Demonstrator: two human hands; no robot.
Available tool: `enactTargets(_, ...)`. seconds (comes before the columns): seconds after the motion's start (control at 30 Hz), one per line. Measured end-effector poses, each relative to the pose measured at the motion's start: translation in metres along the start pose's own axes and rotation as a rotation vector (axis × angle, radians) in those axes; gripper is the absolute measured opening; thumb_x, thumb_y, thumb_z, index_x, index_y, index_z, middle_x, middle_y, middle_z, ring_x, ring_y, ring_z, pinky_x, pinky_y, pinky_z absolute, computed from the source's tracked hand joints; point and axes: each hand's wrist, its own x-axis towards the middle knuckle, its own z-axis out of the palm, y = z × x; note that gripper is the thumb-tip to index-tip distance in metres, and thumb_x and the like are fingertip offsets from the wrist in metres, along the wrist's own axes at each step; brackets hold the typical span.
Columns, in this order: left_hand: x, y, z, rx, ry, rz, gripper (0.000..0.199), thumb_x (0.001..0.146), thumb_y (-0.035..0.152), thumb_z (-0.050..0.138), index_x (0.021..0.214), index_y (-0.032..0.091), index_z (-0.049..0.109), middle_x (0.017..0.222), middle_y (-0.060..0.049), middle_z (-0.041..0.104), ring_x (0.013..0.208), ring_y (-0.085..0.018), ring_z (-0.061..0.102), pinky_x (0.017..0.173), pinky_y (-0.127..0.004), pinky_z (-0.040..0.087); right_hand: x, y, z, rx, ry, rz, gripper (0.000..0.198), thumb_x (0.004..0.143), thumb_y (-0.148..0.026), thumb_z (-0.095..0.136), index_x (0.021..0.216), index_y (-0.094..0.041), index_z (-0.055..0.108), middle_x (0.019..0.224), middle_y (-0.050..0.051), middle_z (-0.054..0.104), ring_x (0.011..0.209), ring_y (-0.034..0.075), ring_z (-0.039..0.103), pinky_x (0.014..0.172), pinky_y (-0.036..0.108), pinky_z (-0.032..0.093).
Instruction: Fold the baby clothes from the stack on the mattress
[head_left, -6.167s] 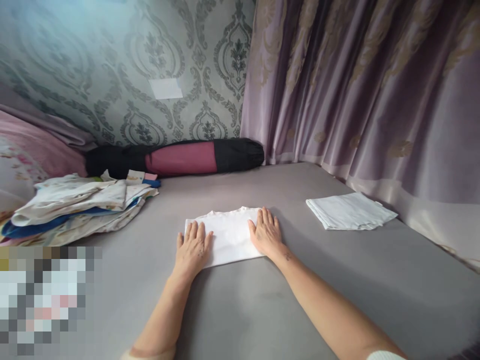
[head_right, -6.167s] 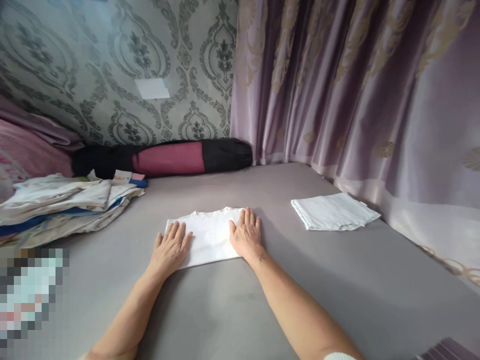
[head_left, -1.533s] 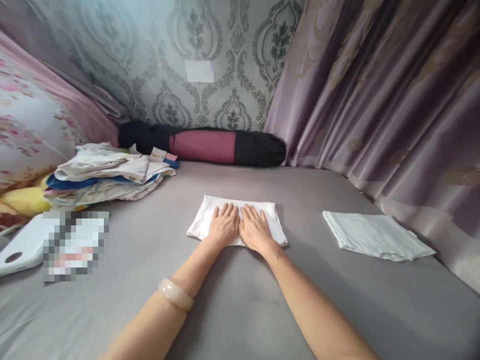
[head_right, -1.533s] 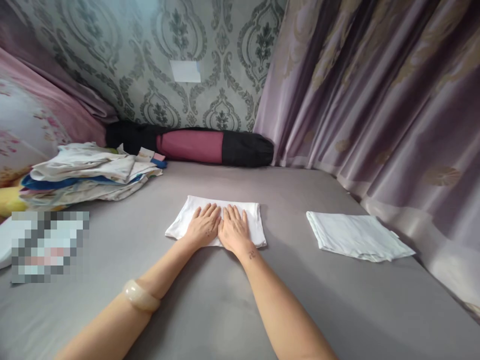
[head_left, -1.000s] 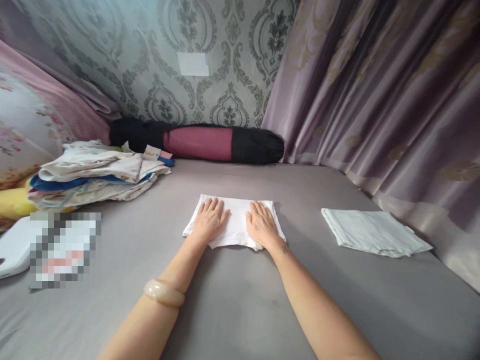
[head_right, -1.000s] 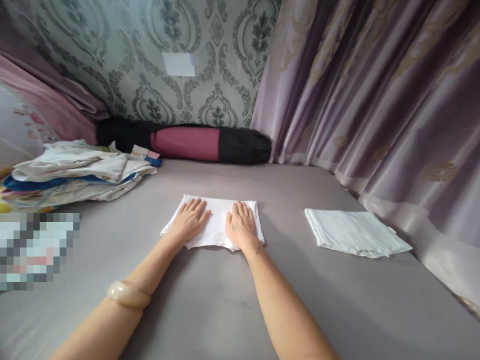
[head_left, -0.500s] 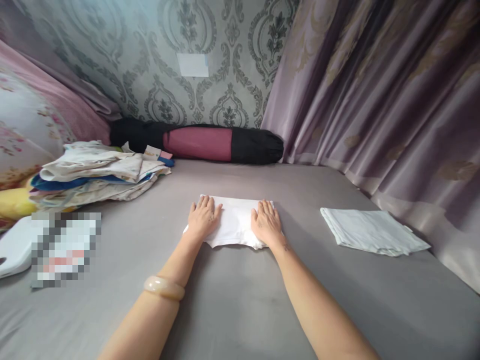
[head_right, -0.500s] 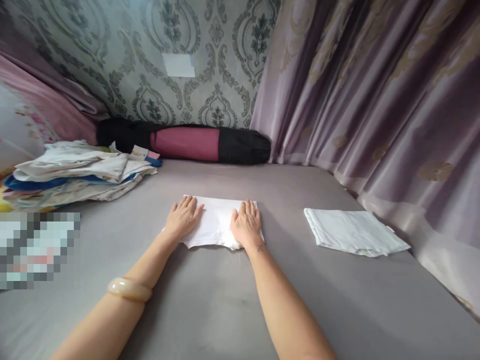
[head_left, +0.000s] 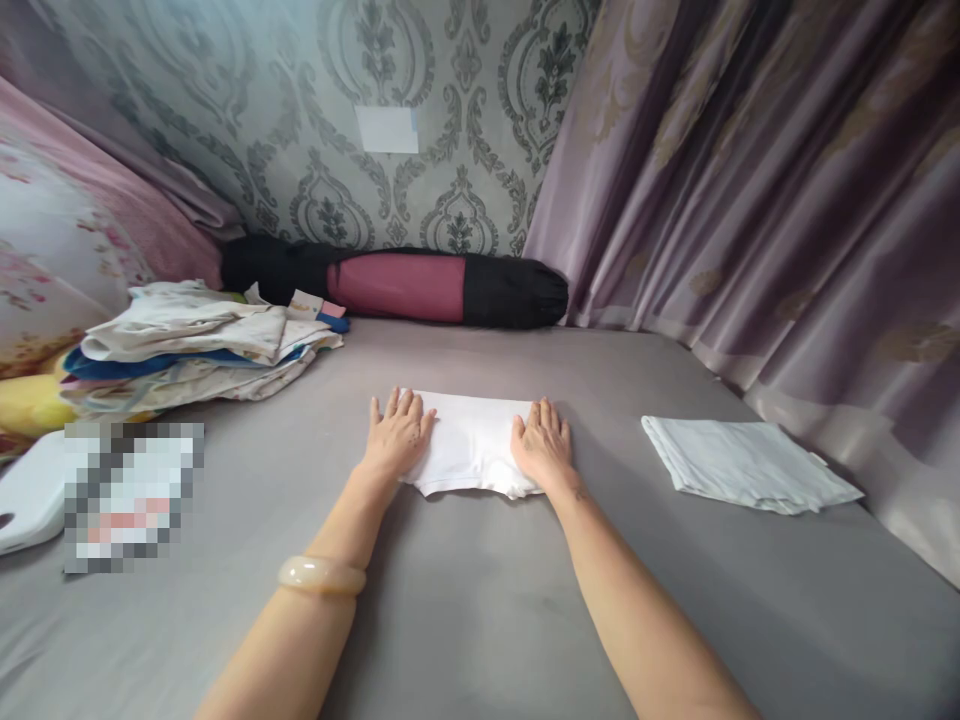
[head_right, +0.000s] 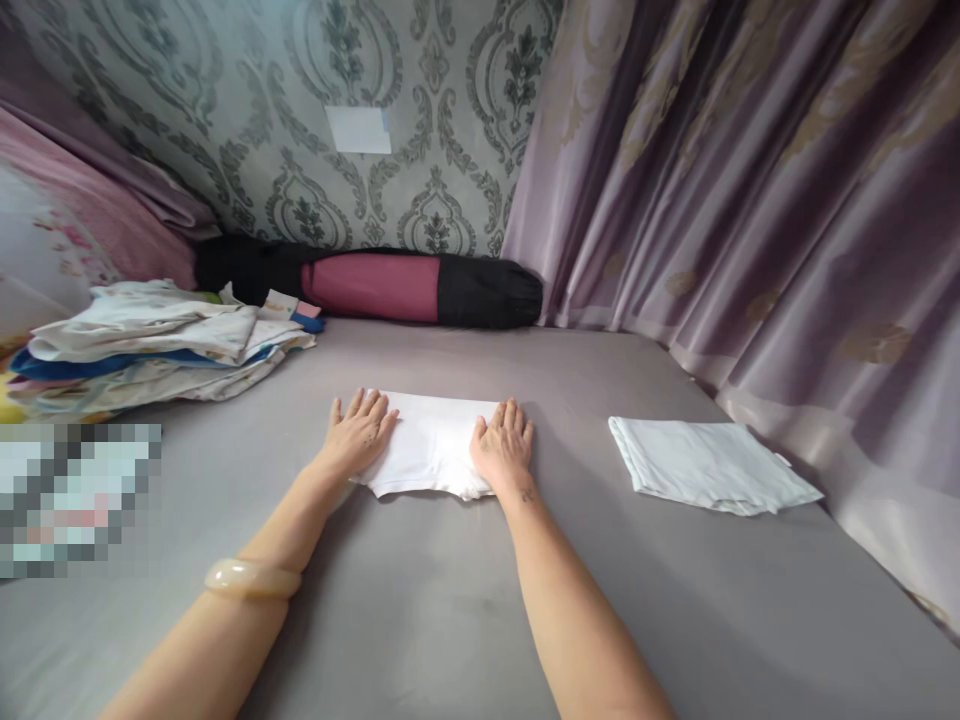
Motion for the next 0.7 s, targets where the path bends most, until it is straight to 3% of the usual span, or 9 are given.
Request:
enactTargets(0.17,-0.007,0.028,0.003,0.014,0.013,0.069,0.058,0.101,0.042,0.021,0.141,0.006,0.044,0.151,-0.021,0.041,0.145,-0.033,0.027,0.117,-0.059,0.017,-0.007,-0.010,0.001,-0.007,0.034,-0.106,0.059,0.100,-0.035,0.024,0.146,-0.001,0.038,0.157,0.019,0.029,0.147,0.031,0.019,0.118,0.053,0.009)
enactTargets(0.3,-0.012,0.047,0.007,-0.003,0.016,0.139,0.058,0.101,0.042,0.021,0.142,0.008,0.042,0.152,-0.020,0.040,0.145,-0.032,0.028,0.118,-0.055,0.019,-0.013,-0.020,0.002,0.025,0.012,-0.189,0.058,0.101,-0.034,0.023,0.147,-0.002,0.037,0.157,0.018,0.031,0.147,0.029,0.021,0.118,0.053,0.008)
enactTargets(0.6,-0.024,0.061,0.010,-0.017,0.077,0.324,0.051,0.101,0.032,0.022,0.140,0.010,0.045,0.150,-0.018,0.044,0.143,-0.029,0.034,0.116,-0.051,0.025,-0.024,-0.029,0.001,0.083,-0.049,-0.345,0.055,0.099,-0.028,0.026,0.149,-0.008,0.036,0.158,0.014,0.029,0.148,0.026,0.020,0.119,0.050,0.010)
enactTargets(0.7,-0.024,0.059,0.005,-0.027,0.069,0.335,0.049,0.101,0.031,0.023,0.139,0.012,0.046,0.150,-0.015,0.044,0.143,-0.027,0.034,0.117,-0.050,0.024,-0.021,-0.024,-0.004,0.086,-0.035,-0.319,0.056,0.099,-0.027,0.025,0.150,-0.007,0.034,0.159,0.013,0.027,0.148,0.025,0.019,0.119,0.047,0.011)
